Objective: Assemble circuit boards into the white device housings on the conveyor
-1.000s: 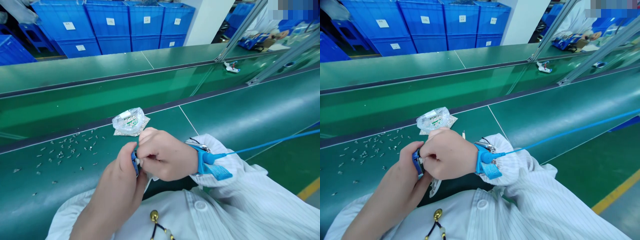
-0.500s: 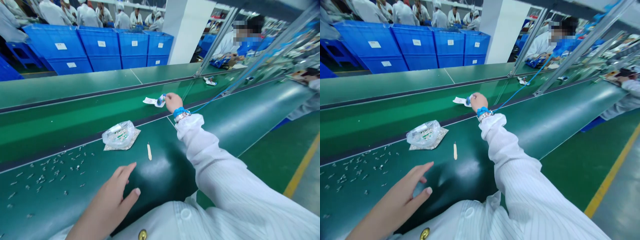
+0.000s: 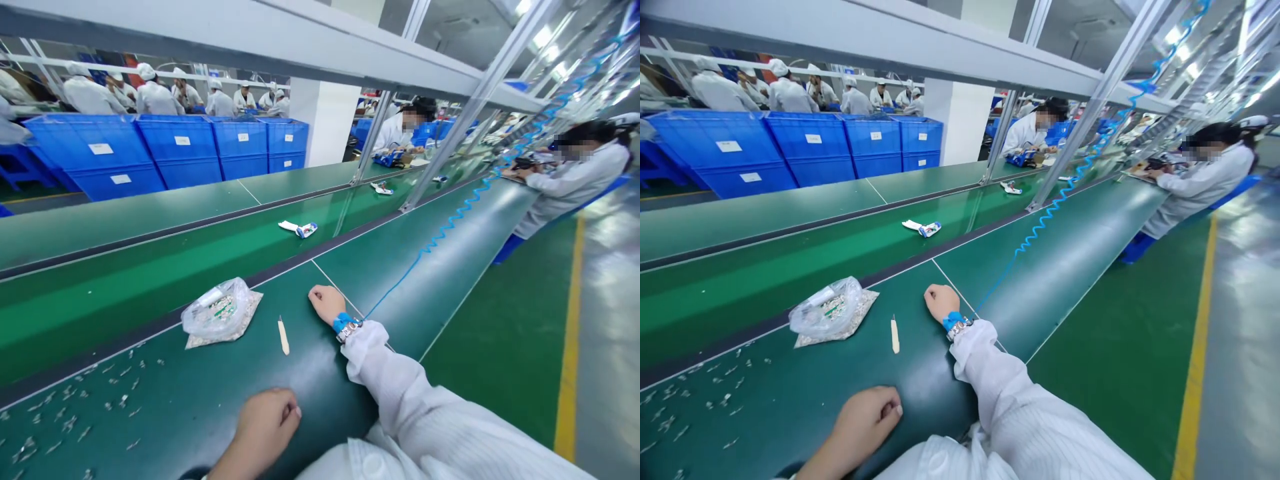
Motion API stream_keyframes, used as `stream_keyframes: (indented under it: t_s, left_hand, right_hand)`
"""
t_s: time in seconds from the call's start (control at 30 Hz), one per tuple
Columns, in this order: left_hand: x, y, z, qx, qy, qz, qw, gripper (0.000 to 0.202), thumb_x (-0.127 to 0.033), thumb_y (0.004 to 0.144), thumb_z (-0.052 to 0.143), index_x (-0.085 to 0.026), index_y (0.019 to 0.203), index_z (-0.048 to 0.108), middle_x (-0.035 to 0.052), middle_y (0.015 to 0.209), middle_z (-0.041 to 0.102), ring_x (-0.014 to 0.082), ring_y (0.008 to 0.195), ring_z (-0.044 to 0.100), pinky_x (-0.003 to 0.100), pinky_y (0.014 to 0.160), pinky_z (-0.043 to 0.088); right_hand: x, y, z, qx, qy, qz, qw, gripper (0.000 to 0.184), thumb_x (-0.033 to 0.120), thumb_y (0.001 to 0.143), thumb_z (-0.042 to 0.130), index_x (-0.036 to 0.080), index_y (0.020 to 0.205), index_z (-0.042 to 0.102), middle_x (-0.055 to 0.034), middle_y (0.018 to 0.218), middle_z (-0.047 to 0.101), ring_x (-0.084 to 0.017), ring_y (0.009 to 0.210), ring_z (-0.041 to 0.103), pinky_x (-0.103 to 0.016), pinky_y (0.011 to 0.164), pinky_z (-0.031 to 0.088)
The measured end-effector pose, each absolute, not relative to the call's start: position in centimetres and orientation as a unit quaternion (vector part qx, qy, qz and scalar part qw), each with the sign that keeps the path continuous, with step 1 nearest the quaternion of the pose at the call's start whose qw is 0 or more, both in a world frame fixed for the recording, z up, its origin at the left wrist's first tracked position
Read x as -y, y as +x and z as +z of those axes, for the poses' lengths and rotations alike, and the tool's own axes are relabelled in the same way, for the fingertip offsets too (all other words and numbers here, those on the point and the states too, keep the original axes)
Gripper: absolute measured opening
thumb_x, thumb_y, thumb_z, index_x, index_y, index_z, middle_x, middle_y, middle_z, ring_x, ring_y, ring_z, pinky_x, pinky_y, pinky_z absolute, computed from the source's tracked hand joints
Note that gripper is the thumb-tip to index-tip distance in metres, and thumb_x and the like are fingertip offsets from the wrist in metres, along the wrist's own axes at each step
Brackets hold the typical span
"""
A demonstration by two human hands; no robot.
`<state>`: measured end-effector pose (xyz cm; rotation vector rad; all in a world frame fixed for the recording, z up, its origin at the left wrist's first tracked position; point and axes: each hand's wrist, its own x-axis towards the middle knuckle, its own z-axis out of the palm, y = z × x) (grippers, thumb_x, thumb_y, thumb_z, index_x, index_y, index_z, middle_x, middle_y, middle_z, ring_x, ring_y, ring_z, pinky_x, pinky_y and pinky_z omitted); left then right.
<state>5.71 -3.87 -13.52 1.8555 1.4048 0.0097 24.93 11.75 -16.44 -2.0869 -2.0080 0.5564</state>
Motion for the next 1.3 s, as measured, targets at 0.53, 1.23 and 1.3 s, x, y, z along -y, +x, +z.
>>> stream_keyframes:
  t_s: [0.53,1.23,1.3]
  left_hand:
    - [4.1,5.4,-15.8,-0.537,0.75,0.062,0.381,0.019,-0.032,0.089,0.058,-0.015,0.094,0.065,0.0033,0.091,0.068,0.0169,0.086,0.065,0.038,0.08,0.053]
    - [-0.3,6.3,-20.3,-0.491,0.679,0.018,0.546,0.025,-0.035,0.091,0.054,-0.019,0.108,0.061,0.0064,0.112,0.063,0.0183,0.092,0.062,0.037,0.079,0.054]
    - [-1.6,7.3,-20.6,-0.491,0.667,-0.006,0.561,0.023,-0.033,0.091,0.055,-0.019,0.108,0.061,0.0062,0.11,0.063,0.0175,0.09,0.062,0.035,0.077,0.054]
  right_hand:
    - [-11.9,25.6,-16.8,0.704,-0.666,0.219,0.118,0.03,0.032,0.087,0.041,0.02,0.081,0.068,-0.0021,0.077,0.069,-0.018,0.075,0.063,-0.025,0.061,0.039]
    - [-12.3,26.0,-17.4,0.72,-0.635,0.248,0.13,0.033,0.036,0.084,0.036,0.021,0.071,0.062,-0.002,0.072,0.067,-0.02,0.073,0.062,-0.027,0.062,0.037]
    - [-12.3,25.9,-17.4,0.722,-0.633,0.242,0.141,0.033,0.035,0.084,0.036,0.021,0.069,0.062,-0.0015,0.069,0.066,-0.019,0.07,0.061,-0.027,0.06,0.036]
